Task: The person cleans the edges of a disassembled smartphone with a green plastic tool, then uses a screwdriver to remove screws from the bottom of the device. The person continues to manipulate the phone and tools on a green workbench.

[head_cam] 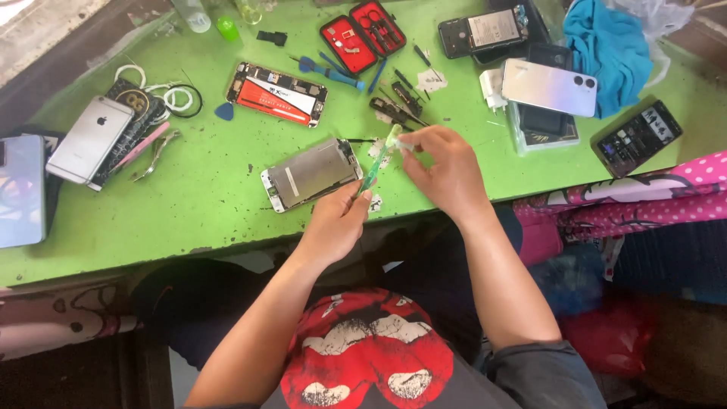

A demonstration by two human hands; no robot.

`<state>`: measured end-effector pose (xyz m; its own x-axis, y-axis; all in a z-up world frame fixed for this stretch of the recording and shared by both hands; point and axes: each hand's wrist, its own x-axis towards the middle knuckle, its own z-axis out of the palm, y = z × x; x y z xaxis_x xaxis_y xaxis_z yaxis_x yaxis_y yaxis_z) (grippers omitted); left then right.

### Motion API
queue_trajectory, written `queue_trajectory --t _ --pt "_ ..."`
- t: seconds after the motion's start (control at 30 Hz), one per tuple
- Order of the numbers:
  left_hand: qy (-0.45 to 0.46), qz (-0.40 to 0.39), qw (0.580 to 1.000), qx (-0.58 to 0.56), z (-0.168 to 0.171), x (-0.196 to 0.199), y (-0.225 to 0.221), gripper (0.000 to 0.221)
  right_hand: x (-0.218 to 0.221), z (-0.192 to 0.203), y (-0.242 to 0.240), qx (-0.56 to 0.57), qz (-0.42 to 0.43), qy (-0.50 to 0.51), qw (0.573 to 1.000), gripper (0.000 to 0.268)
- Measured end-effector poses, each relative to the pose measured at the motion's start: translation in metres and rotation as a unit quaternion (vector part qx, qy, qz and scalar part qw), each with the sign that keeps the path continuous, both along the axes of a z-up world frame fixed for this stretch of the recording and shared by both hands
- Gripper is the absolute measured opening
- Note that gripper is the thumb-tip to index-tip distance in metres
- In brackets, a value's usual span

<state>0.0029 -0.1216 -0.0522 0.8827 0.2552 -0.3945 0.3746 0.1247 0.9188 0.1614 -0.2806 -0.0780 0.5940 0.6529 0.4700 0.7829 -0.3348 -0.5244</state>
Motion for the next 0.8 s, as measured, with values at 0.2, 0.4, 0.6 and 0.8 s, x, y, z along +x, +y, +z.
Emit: queue_trajectory --t 0.2,0.4,0.6,0.8 --pt "0.002 -0.021 1.000 0.018 0.003 0.003 0.002 0.040 0.017 -0.001 0.003 0.035 -0.024 -0.021 0.999 0.012" --pt "-0.003 -0.009 1.000 -0.001 0.006 0.003 0.000 0.039 0.001 -0.004 0.001 0.010 -0.006 -0.037 0.999 0.013" --pt "0.006 -0.027 0.999 0.028 0.004 0.004 0.000 0.039 0.008 0.000 -0.001 -0.013 -0.038 0.010 0.999 0.013" --pt "-0.002 -0.025 0.999 0.042 0.001 0.002 -0.001 0.039 -0.005 0.012 0.000 -0.040 -0.009 0.030 0.999 0.013"
